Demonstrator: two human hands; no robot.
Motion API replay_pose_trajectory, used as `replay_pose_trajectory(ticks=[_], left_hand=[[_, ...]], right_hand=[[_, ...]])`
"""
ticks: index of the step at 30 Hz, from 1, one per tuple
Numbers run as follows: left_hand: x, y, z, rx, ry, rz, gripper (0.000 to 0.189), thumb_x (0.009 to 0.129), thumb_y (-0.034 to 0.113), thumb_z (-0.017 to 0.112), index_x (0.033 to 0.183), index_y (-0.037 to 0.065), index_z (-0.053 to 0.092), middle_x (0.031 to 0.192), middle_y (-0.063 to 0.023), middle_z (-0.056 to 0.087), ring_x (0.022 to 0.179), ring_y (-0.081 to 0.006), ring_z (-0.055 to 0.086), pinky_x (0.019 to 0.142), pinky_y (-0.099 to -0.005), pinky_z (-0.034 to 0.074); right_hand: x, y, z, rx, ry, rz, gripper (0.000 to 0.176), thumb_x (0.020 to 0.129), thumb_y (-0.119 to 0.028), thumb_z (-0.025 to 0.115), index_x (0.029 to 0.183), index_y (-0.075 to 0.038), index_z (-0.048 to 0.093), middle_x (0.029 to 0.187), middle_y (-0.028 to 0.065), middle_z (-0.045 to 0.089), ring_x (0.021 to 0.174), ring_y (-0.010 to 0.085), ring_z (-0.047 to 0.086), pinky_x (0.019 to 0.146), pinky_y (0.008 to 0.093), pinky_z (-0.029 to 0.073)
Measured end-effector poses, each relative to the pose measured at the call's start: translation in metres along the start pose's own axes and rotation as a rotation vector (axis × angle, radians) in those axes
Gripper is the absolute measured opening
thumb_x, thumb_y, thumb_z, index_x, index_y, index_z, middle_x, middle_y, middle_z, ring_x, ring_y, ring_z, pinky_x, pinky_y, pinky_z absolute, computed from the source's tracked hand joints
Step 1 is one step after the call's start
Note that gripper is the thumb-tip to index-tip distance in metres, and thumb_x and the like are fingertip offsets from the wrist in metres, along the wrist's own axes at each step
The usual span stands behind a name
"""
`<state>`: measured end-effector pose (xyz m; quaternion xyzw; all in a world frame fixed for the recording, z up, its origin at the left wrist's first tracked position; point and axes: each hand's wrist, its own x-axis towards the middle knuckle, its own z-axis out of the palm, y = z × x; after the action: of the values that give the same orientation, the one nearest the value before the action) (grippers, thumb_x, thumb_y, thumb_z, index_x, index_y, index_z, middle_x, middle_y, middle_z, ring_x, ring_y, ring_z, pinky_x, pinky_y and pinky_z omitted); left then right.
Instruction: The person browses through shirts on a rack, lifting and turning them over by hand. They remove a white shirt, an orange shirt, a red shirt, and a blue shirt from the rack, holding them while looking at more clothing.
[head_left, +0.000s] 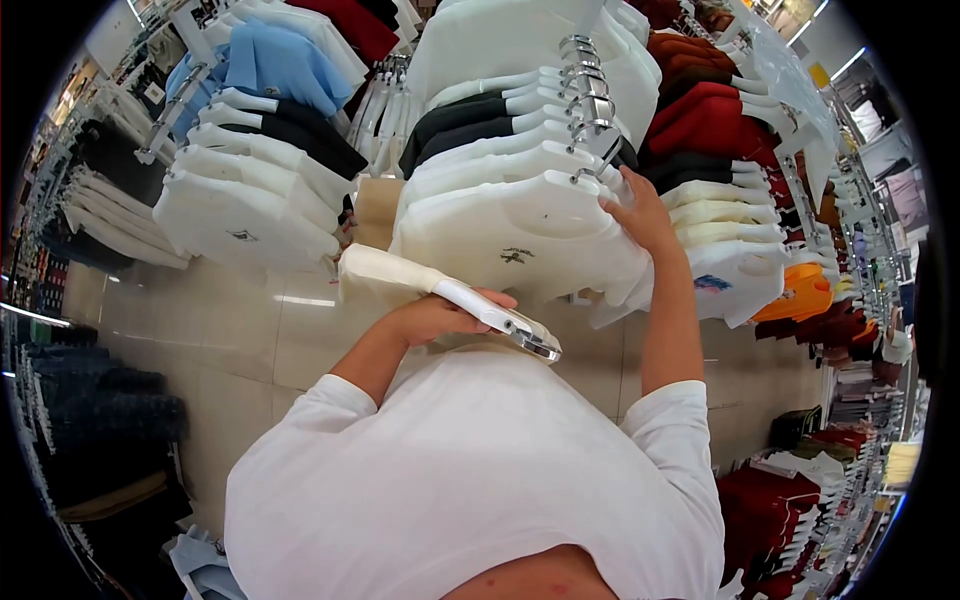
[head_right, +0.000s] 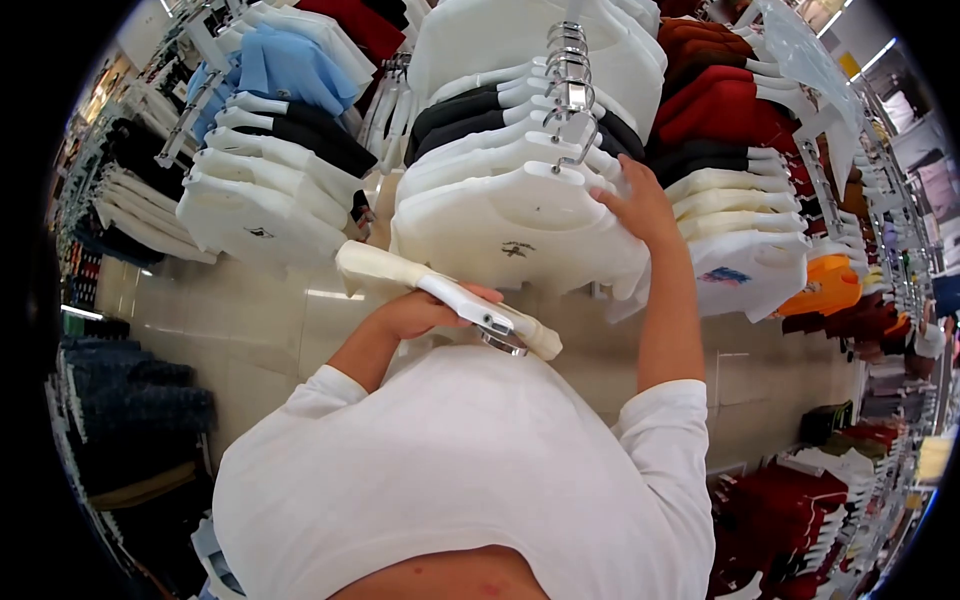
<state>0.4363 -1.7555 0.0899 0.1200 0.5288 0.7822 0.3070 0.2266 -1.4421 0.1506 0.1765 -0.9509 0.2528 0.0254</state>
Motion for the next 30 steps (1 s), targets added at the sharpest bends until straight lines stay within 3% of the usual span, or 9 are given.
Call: replay_pose_trajectory(ticks=[6, 9, 21, 30], left_hand=[[0.001, 0.006, -0.009, -0.033, -0.066, -0.033, 0.050, 0.086, 0.006, 0.065, 0.135, 0.004, 0.055, 0.131, -0.0088, 0.060, 0.123, -0.0194, 0.054, 0.105, -0.0332, 0.042], [-0.004, 0.004, -0.016, -0.054, -0.083, -0.023, 0.051, 0.086, 0.006, 0.065, 0.135, 0.004, 0.055, 0.130, -0.0091, 0.060, 0.123, -0.0191, 0.054, 0.105, -0.0328, 0.042], [-0.019, 0.005, -0.027, -0.090, -0.047, -0.064, 0.052, 0.085, 0.006, 0.066, 0.136, 0.004, 0.054, 0.130, -0.0091, 0.061, 0.122, -0.0190, 0.055, 0.104, -0.0323, 0.044], [-0.021, 0.003, -0.028, -0.092, -0.090, -0.021, 0.047, 0.089, 0.005, 0.063, 0.135, 0.004, 0.056, 0.129, -0.0082, 0.061, 0.122, -0.0180, 0.055, 0.104, -0.0308, 0.043]], right_hand=[[0.007, -0.018, -0.005, -0.282, -0.067, 0.046, 0.074, 0.078, -0.034, 0.069, 0.141, -0.005, 0.044, 0.136, 0.0202, 0.051, 0.122, 0.0373, 0.053, 0.101, 0.0422, 0.044], [0.011, -0.029, -0.003, -0.363, -0.128, 0.090, 0.079, 0.075, -0.038, 0.073, 0.140, -0.005, 0.044, 0.135, 0.0193, 0.051, 0.119, 0.0367, 0.055, 0.098, 0.0440, 0.046], [0.010, -0.022, -0.003, -0.354, -0.135, 0.037, 0.075, 0.073, -0.022, 0.067, 0.141, -0.005, 0.041, 0.129, 0.0199, 0.054, 0.115, 0.0383, 0.055, 0.096, 0.0445, 0.047], [0.015, -0.003, -0.005, -0.226, -0.144, 0.014, 0.082, 0.072, -0.020, 0.066, 0.147, -0.007, 0.036, 0.139, 0.0229, 0.049, 0.126, 0.0369, 0.049, 0.104, 0.0405, 0.041]])
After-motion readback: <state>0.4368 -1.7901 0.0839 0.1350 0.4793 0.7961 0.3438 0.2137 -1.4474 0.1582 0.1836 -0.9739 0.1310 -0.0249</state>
